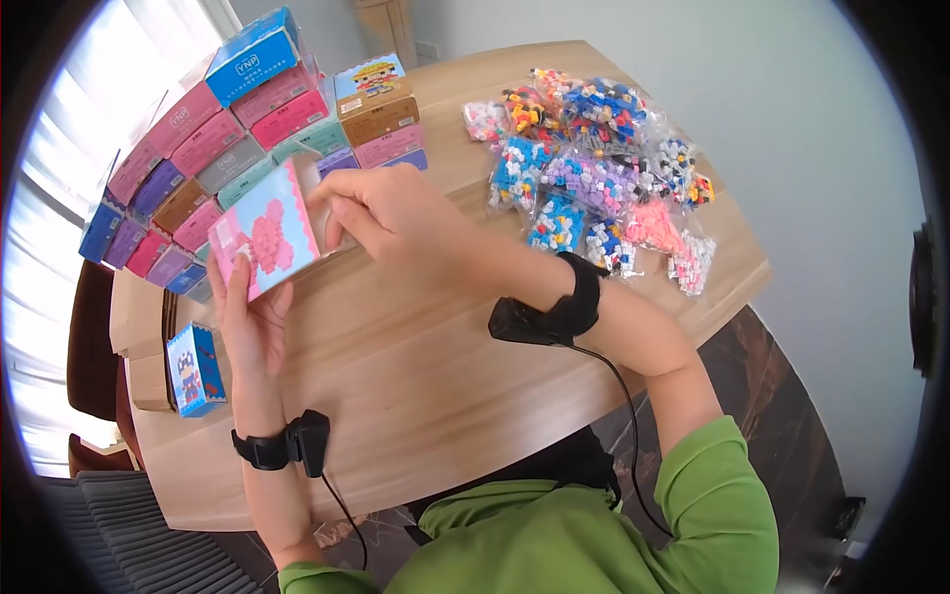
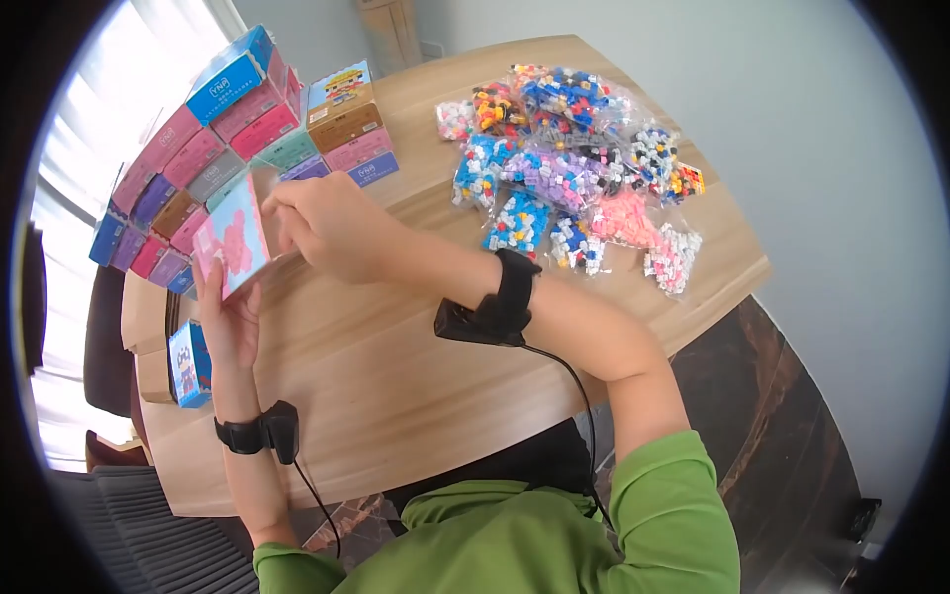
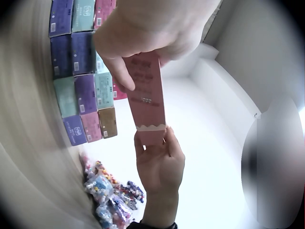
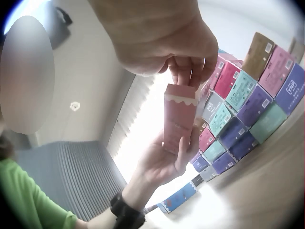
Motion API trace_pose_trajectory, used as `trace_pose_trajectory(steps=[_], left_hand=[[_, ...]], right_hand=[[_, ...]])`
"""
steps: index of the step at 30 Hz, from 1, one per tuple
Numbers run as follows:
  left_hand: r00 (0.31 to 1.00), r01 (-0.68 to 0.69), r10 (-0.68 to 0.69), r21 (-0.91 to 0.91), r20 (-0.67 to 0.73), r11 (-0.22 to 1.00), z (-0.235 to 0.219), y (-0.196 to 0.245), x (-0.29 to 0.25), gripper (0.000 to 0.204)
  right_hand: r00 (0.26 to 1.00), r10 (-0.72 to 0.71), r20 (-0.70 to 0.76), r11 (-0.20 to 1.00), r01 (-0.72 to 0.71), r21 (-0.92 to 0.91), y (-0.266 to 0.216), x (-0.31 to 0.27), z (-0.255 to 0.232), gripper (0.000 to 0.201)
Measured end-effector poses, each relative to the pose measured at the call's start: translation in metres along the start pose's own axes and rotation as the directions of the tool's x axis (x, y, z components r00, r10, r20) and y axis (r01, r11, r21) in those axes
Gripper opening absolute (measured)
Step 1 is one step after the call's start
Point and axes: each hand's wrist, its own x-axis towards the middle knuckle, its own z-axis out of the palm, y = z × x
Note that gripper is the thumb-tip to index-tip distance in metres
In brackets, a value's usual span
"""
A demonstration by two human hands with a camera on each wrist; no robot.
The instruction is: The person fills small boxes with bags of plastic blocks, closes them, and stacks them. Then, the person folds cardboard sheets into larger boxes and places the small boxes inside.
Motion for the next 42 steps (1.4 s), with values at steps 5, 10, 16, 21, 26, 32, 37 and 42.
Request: trace_pose_trajectory(steps=[5,10,16,21,26,32,37,42], left_hand=[[0.977,0.167,-0.16,-0.042,0.142,0.985,-0.004,-0.001,-0.003,0.051],[0.922,0.3,-0.224,-0.218,0.317,0.929,-0.034,-0.009,0.009,0.048],[0.869,0.386,-0.272,-0.221,0.413,0.896,-0.041,-0.019,0.009,0.045],[0.886,0.423,-0.299,-0.358,0.353,0.832,-0.038,-0.023,0.006,0.044],[0.856,0.461,-0.241,-0.464,0.458,0.756,-0.043,-0.026,0.014,0.044],[0.857,0.448,-0.243,-0.422,0.455,0.788,-0.033,-0.028,0.012,0.038],[0.866,0.441,-0.263,-0.404,0.425,0.801,-0.03,-0.029,0.012,0.035],[0.887,0.409,-0.276,-0.353,0.37,0.842,-0.019,-0.028,0.009,0.036]], right_hand=[[0.997,-0.056,0.056,0.997,0.058,-0.04,0.011,-0.004,-0.001,0.032],[0.925,-0.379,-0.029,0.864,0.343,-0.369,0.012,-0.012,0.015,0.066],[0.978,-0.2,0.053,0.909,0.205,-0.363,0.029,-0.017,0.017,0.082],[0.977,-0.211,-0.012,0.624,0.125,-0.772,0.0,-0.026,-0.035,0.075],[0.98,-0.049,-0.193,0.088,-0.189,-0.978,-0.038,-0.047,-0.131,0.058],[0.951,0.243,-0.192,0.215,-0.246,-0.945,-0.014,-0.056,-0.197,0.043],[0.899,-0.163,-0.406,0.495,-0.282,-0.822,-0.051,-0.041,-0.166,0.026],[0.928,0.237,-0.286,0.949,-0.284,-0.134,-0.045,-0.023,-0.094,0.026]])
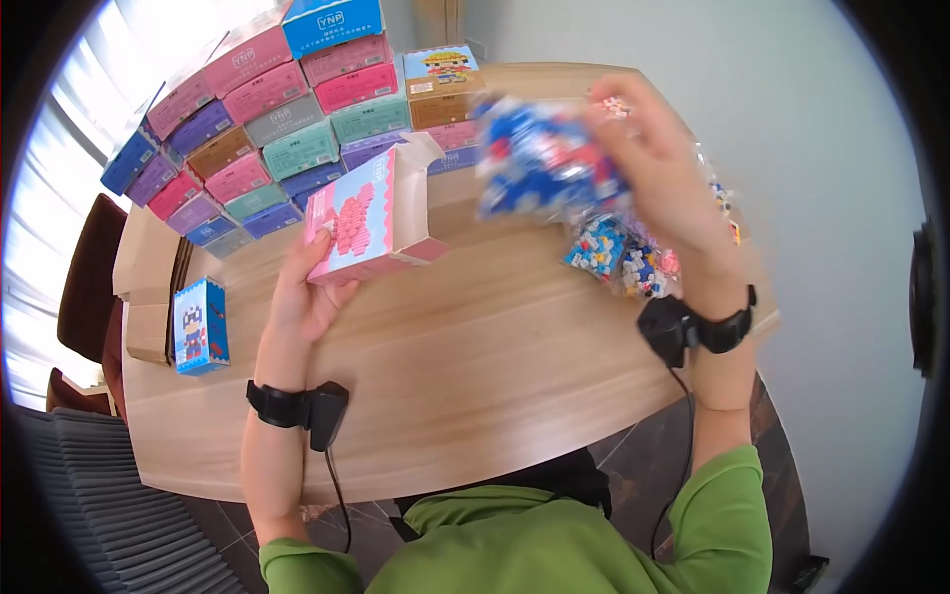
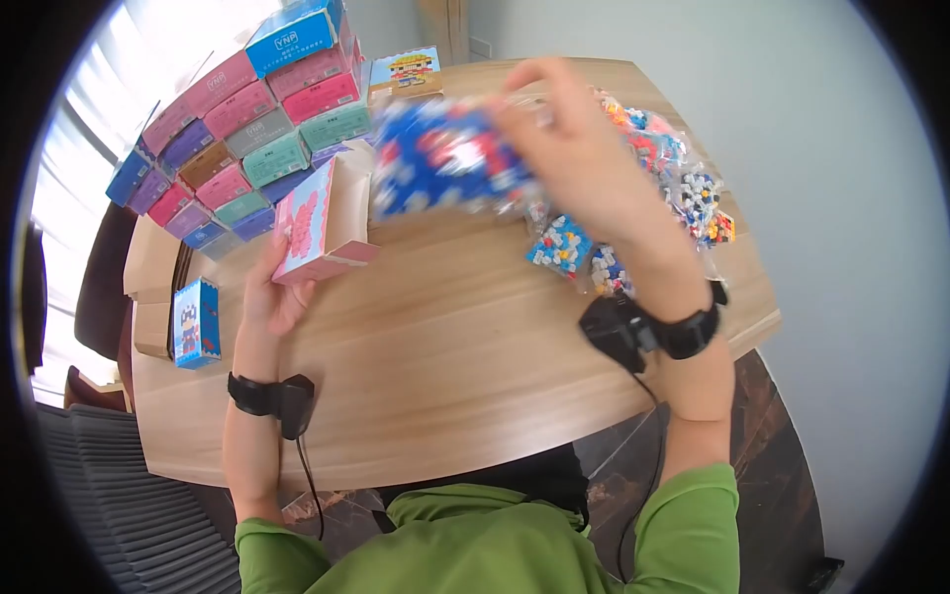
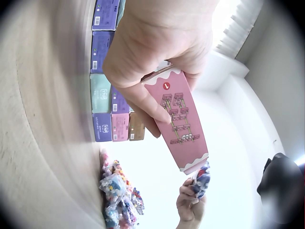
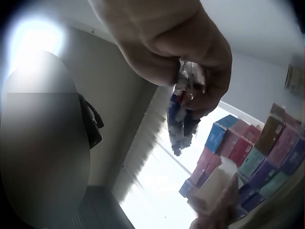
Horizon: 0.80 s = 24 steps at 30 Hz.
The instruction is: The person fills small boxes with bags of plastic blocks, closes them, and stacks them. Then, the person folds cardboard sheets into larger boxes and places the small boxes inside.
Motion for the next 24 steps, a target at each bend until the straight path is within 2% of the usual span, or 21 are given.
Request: trace_pose_trajectory(steps=[1,4,7,10,13,16,19,22,23,24], left_hand=[[0.999,-0.002,0.003,0.023,-0.033,1.0,0.004,0.0,-0.001,0.038],[0.997,-0.005,0.008,0.043,-0.076,0.999,0.003,0.0,-0.001,0.04],[0.995,-0.033,0.042,0.1,-0.088,0.994,0.006,-0.001,-0.001,0.042],[0.993,-0.063,0.079,0.175,-0.089,0.983,0.012,-0.002,0.0,0.044],[0.989,-0.072,0.104,0.262,-0.11,0.962,0.017,-0.004,0.0,0.046],[0.974,-0.1,0.155,0.299,-0.165,0.949,0.024,-0.009,0.001,0.048],[0.963,-0.14,0.201,0.302,-0.182,0.943,0.025,-0.012,0.003,0.046],[0.963,-0.137,0.184,0.227,-0.199,0.964,0.018,-0.01,0.004,0.043],[0.963,-0.13,0.169,0.189,-0.211,0.973,0.014,-0.008,0.003,0.041],[0.972,-0.113,0.136,0.125,-0.193,0.986,0.009,-0.008,0.004,0.04]], right_hand=[[0.999,0.009,0.049,0.994,-0.003,-0.111,0.001,0.001,0.012,0.028],[0.997,0.051,0.055,0.994,-0.045,-0.103,0.016,0.01,0.036,0.032],[0.988,0.105,0.115,0.982,-0.085,-0.171,0.024,0.017,0.045,0.033],[0.99,-0.025,0.139,0.957,0.064,-0.283,0.028,0.025,0.047,0.032],[0.958,0.158,0.241,0.971,-0.106,-0.215,0.015,0.032,0.041,0.03],[0.968,0.133,0.211,0.991,-0.134,-0.014,0.036,0.04,0.049,0.029],[0.97,0.113,0.216,0.981,-0.074,-0.181,0.036,0.034,0.064,0.038],[0.874,0.002,0.485,0.956,-0.143,0.254,0.022,0.009,0.071,0.039],[0.803,-0.078,0.591,0.936,-0.145,0.32,0.025,0.01,0.068,0.045],[0.866,-0.166,0.471,0.974,0.069,0.217,0.026,0.01,0.069,0.044]])
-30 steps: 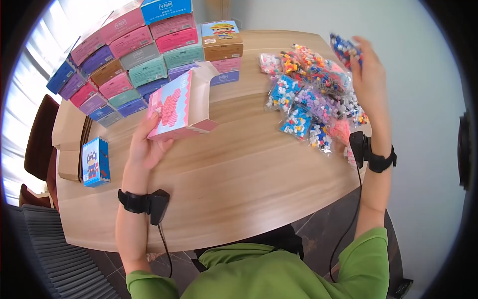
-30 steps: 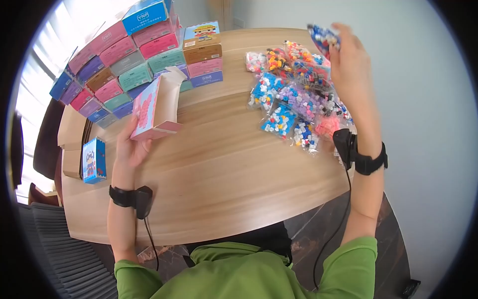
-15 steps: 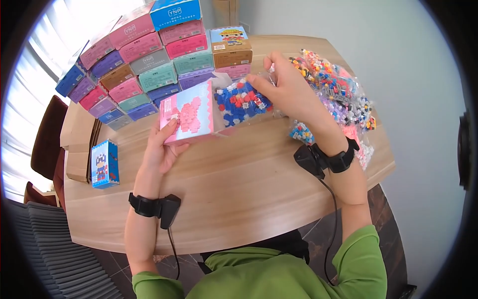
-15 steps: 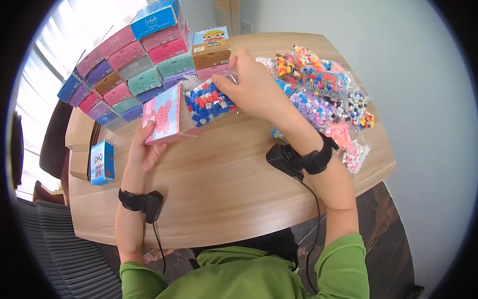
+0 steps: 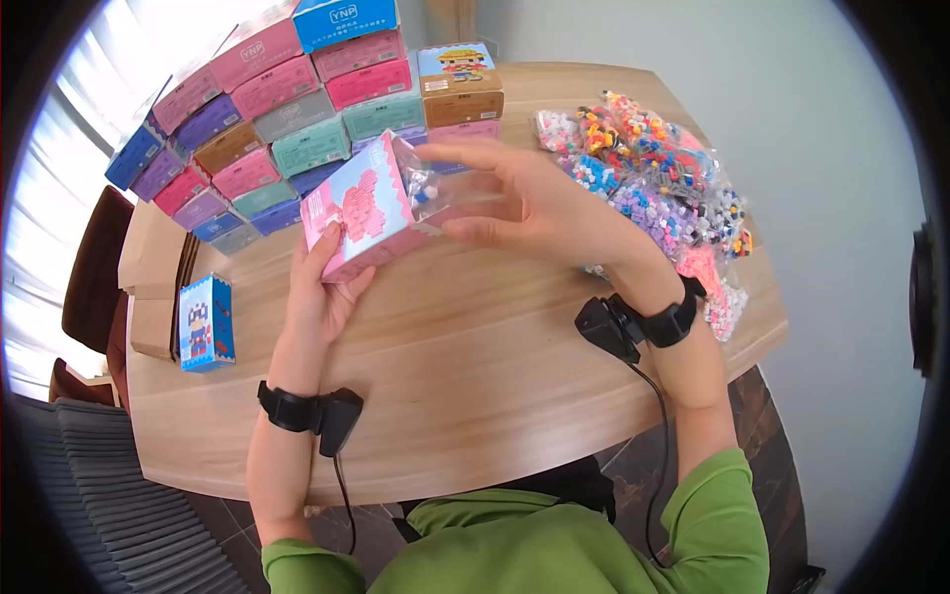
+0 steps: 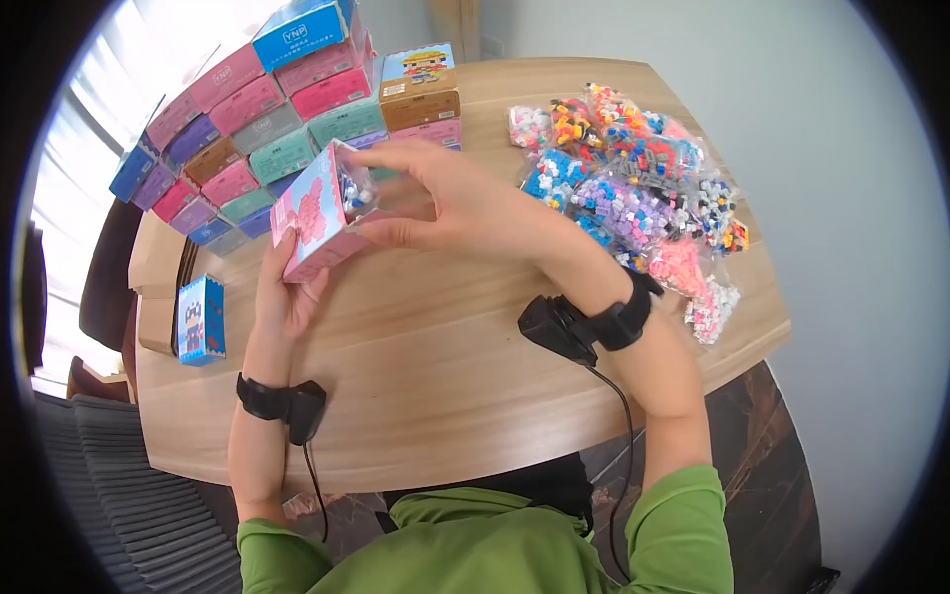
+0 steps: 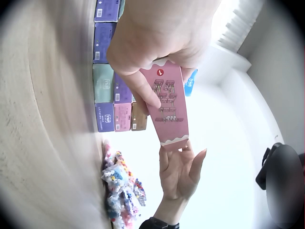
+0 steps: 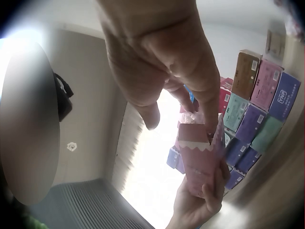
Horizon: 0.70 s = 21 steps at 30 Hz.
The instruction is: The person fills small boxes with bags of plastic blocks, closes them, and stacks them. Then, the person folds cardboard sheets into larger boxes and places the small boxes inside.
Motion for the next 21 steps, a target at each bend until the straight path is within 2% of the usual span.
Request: trace_pose_trajectory(steps=[1,2,5,8,11,13,15,17,21], left_hand=[[0.999,0.029,-0.028,-0.06,0.025,0.998,-0.004,-0.001,0.002,0.039],[0.997,0.061,-0.055,-0.117,0.053,0.991,-0.006,0.0,0.003,0.037],[0.995,0.036,-0.024,-0.115,0.099,0.993,0.003,-0.004,0.0,0.036],[0.996,0.061,-0.049,-0.155,0.08,0.986,-0.004,-0.006,-0.001,0.035],[0.989,0.075,-0.055,-0.152,0.138,0.985,-0.008,-0.005,0.001,0.037],[0.989,0.086,-0.068,-0.132,0.134,0.987,-0.003,-0.007,-0.001,0.038],[0.989,0.094,-0.075,-0.153,0.127,0.984,0.003,-0.009,-0.002,0.039],[0.991,0.097,-0.074,-0.211,0.113,0.973,0.008,-0.01,-0.003,0.04],[0.995,0.056,-0.052,-0.034,0.091,0.998,0.012,-0.012,-0.005,0.042]], right_hand=[[0.987,-0.132,-0.094,0.971,0.11,-0.213,0.001,0.0,0.002,0.043],[0.947,-0.279,-0.159,0.885,0.19,-0.425,0.001,0.001,0.004,0.042],[0.996,-0.083,0.037,0.963,0.09,-0.254,0.005,0.002,0.005,0.044],[0.936,-0.333,0.111,0.843,0.349,-0.409,0.01,0.003,0.009,0.045],[0.911,-0.402,-0.094,0.79,0.293,-0.539,-0.001,0.005,0.007,0.052],[0.911,-0.384,-0.153,0.804,0.248,-0.54,0.007,0.004,0.012,0.054],[0.905,-0.397,-0.156,0.806,0.262,-0.53,0.022,0.006,0.02,0.055],[0.892,-0.441,-0.102,0.797,0.336,-0.503,0.039,0.011,0.031,0.055],[0.896,-0.393,-0.209,0.884,0.305,-0.355,0.043,0.01,0.043,0.048]])
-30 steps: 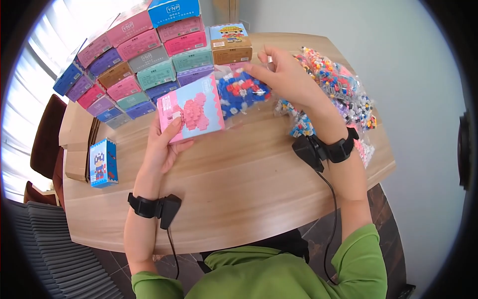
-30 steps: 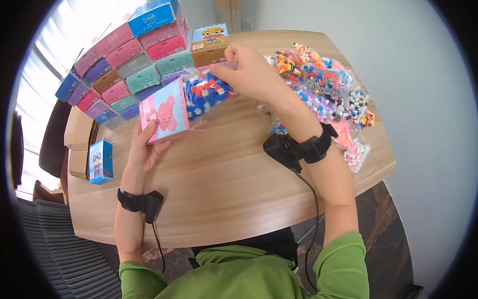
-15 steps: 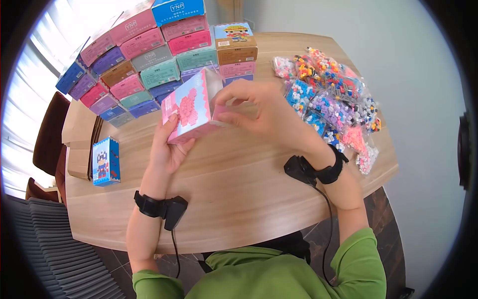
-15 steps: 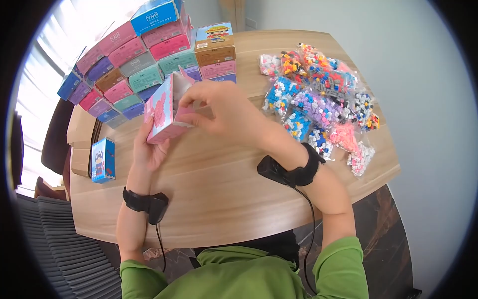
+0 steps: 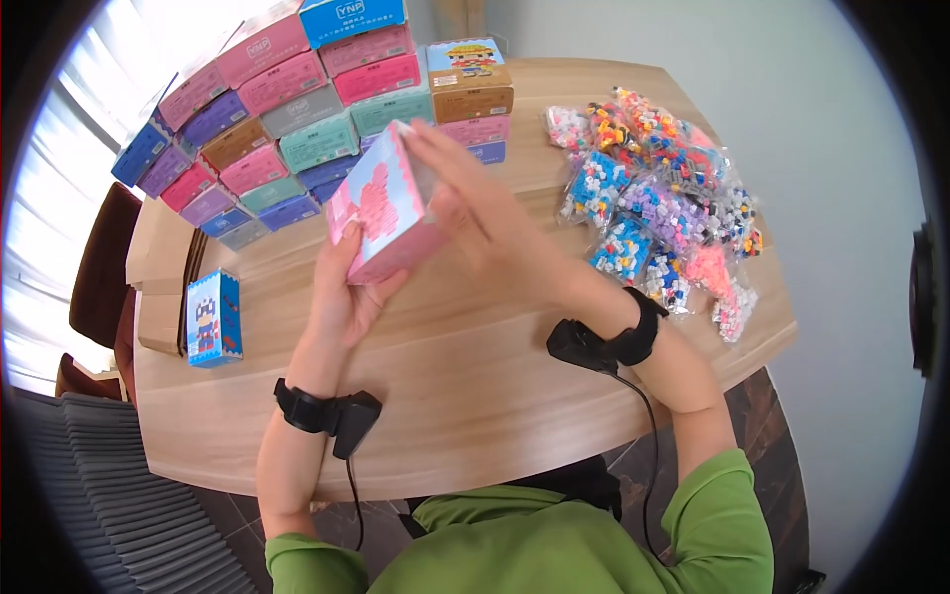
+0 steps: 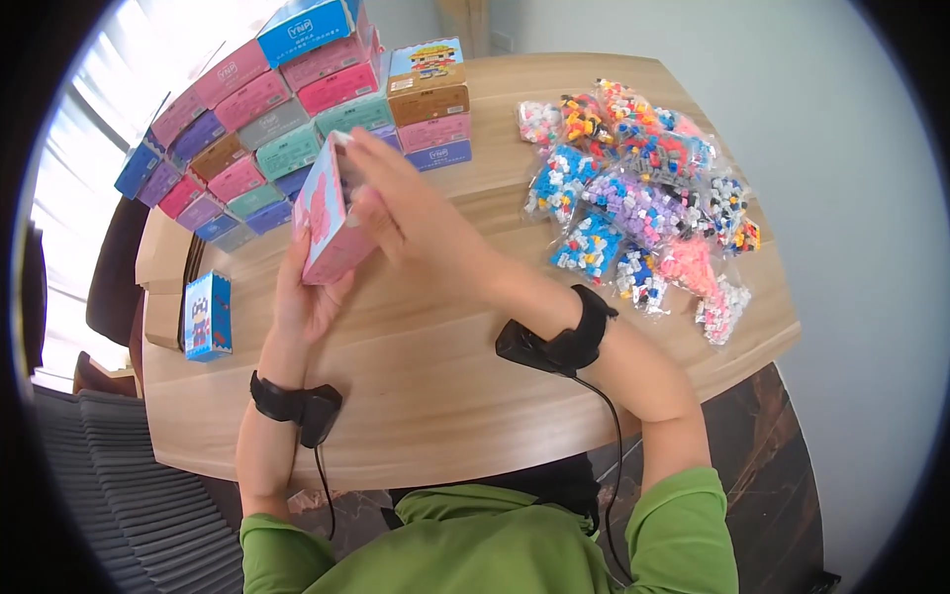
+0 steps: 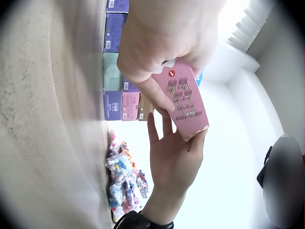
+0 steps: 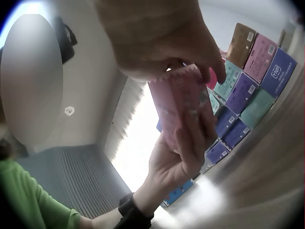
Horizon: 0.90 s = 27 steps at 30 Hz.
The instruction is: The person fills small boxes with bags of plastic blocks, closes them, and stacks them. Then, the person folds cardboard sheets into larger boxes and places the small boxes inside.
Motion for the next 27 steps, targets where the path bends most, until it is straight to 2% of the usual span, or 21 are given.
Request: trace_pose_trajectory(steps=[2,5,8,11,14,17,19,20,21,23,25,27], left_hand=[[0.999,0.026,-0.02,0.148,-0.037,0.989,0.005,0.001,0.0,0.045],[0.971,-0.226,0.236,0.45,0.034,0.864,0.007,-0.013,0.005,0.056],[0.92,-0.341,0.371,0.725,0.128,0.598,0.018,-0.006,-0.002,0.079],[0.899,-0.349,0.349,0.915,0.265,0.202,0.025,0.005,-0.01,0.091],[0.902,-0.285,0.342,0.958,0.262,0.017,0.031,0.013,-0.015,0.091],[0.903,-0.249,0.348,0.967,0.251,-0.051,0.037,0.024,-0.021,0.083],[0.94,-0.121,0.335,0.98,0.063,0.157,0.042,0.046,-0.039,0.079],[0.924,-0.137,0.375,0.981,0.076,0.137,0.032,0.058,-0.049,0.076],[0.906,-0.154,0.412,0.981,0.095,0.114,0.019,0.073,-0.059,0.073],[0.882,-0.007,0.457,0.969,-0.111,0.248,-0.009,0.099,-0.084,0.07],[0.803,0.13,0.562,0.979,-0.197,0.158,-0.035,0.121,-0.103,0.061],[0.773,0.325,0.56,0.944,-0.299,0.056,-0.06,0.147,-0.118,0.065]], right_hand=[[0.998,0.037,-0.044,0.996,-0.033,0.088,-0.004,0.005,-0.005,0.045],[0.993,0.092,-0.072,0.993,-0.086,0.077,-0.002,0.004,-0.009,0.038],[0.951,0.298,-0.085,0.937,-0.274,0.219,-0.008,-0.004,0.002,0.036],[0.934,0.348,-0.087,0.91,-0.314,0.272,-0.002,-0.005,0.003,0.036],[0.925,0.378,-0.044,0.844,-0.324,0.427,-0.001,-0.004,0.005,0.04],[0.814,0.568,0.123,0.679,-0.547,0.491,-0.009,-0.006,0.0,0.046],[0.821,0.563,0.099,0.675,-0.525,0.518,-0.014,-0.001,-0.005,0.048],[0.823,0.562,0.082,0.673,-0.513,0.533,-0.017,0.003,-0.009,0.049],[0.832,0.549,0.079,0.718,-0.518,0.465,-0.021,0.008,-0.017,0.049],[0.849,0.523,0.073,0.795,-0.517,0.317,-0.022,0.018,-0.039,0.048],[0.905,0.422,-0.055,0.906,-0.423,-0.008,-0.003,0.024,-0.058,0.052],[0.944,0.3,-0.138,0.89,-0.329,-0.317,0.02,0.04,-0.071,0.052]])
